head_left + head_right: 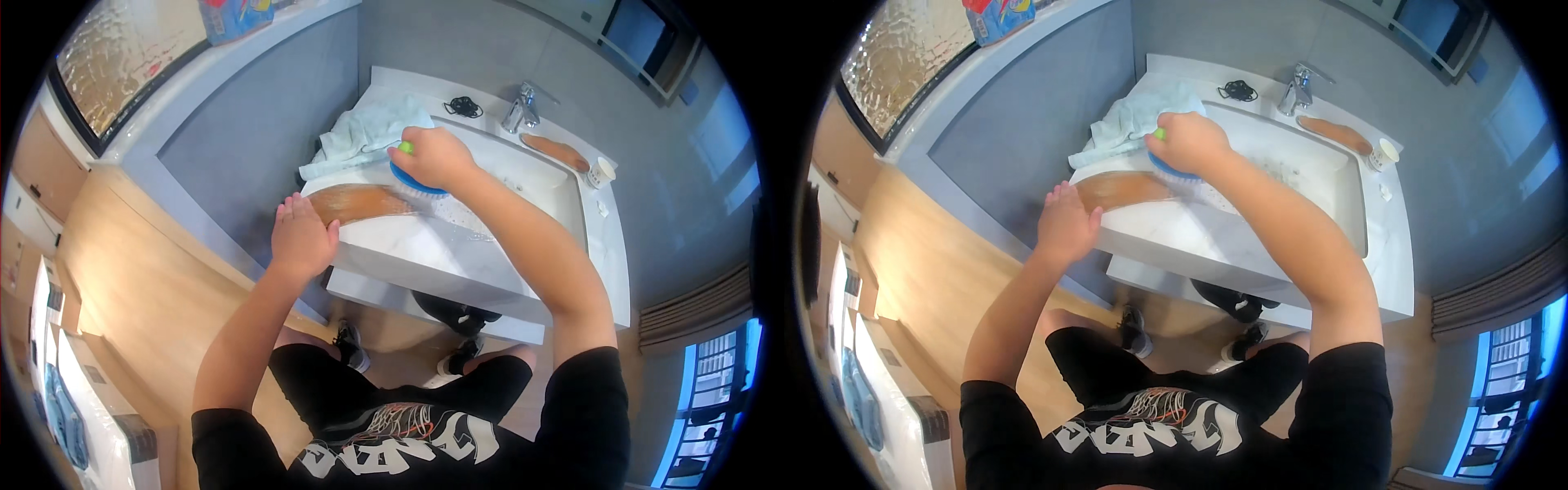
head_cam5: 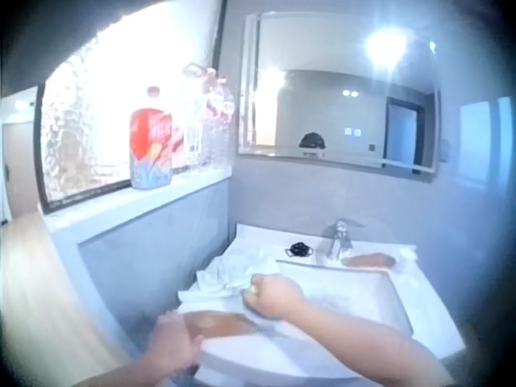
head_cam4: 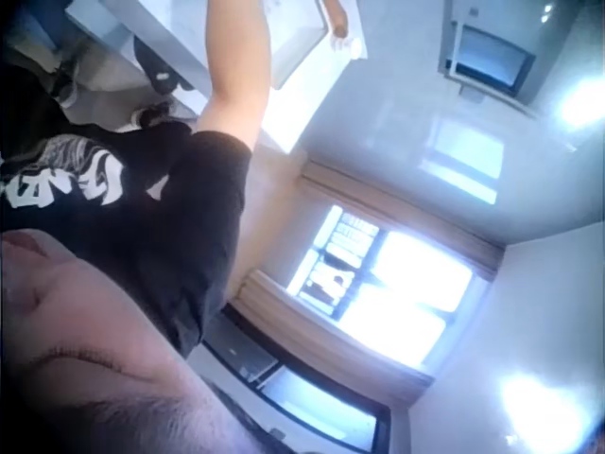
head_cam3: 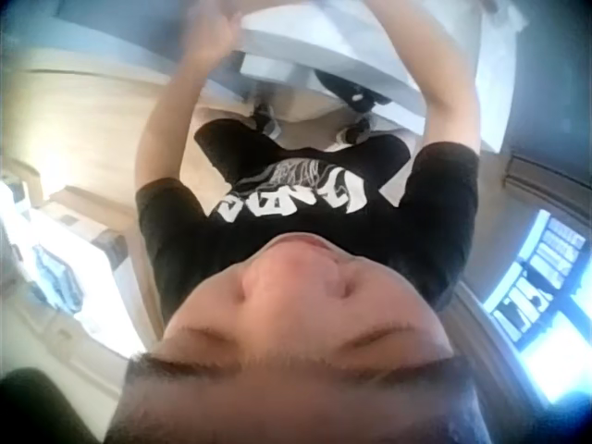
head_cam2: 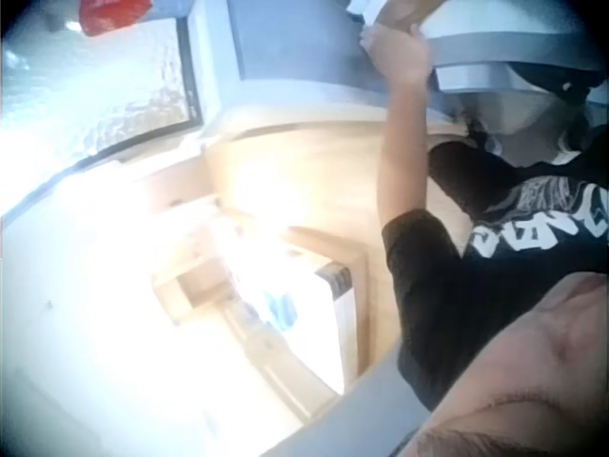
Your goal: The person washes shoe insoles in a sink, applying soap and scrubbing them with a brush.
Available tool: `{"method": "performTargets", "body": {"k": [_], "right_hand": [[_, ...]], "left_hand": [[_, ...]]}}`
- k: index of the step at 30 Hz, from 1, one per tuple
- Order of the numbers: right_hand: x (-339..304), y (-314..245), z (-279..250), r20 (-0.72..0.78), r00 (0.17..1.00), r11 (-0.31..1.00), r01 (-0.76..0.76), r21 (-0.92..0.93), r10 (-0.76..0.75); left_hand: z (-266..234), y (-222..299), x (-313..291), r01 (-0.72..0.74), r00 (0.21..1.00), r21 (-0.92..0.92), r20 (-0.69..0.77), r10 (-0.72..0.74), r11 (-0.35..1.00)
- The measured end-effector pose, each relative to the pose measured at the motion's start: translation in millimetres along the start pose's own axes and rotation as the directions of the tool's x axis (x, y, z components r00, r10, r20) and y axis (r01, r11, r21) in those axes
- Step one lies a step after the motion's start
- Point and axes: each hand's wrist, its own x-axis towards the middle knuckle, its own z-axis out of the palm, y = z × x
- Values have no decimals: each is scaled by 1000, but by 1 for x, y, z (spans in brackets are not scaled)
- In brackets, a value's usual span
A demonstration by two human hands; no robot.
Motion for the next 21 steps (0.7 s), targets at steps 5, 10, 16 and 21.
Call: {"method": "performTargets", "body": {"k": [5,10,16,21], "right_hand": [[3,-25,28,14,999,998,28,53,-29],[9,-57,57,116,986,992,114,46,-119],[-3,13,32,235,967,993,111,-44,-98],[18,-20,47,14,982,974,186,132,-189]], "left_hand": [[-31,22,19,56,958,190,266,-106,980],[19,10,24,-223,974,-149,-64,215,963],[19,12,26,-195,976,-128,-119,180,972],[30,10,26,-194,976,-120,-127,179,974]]}}
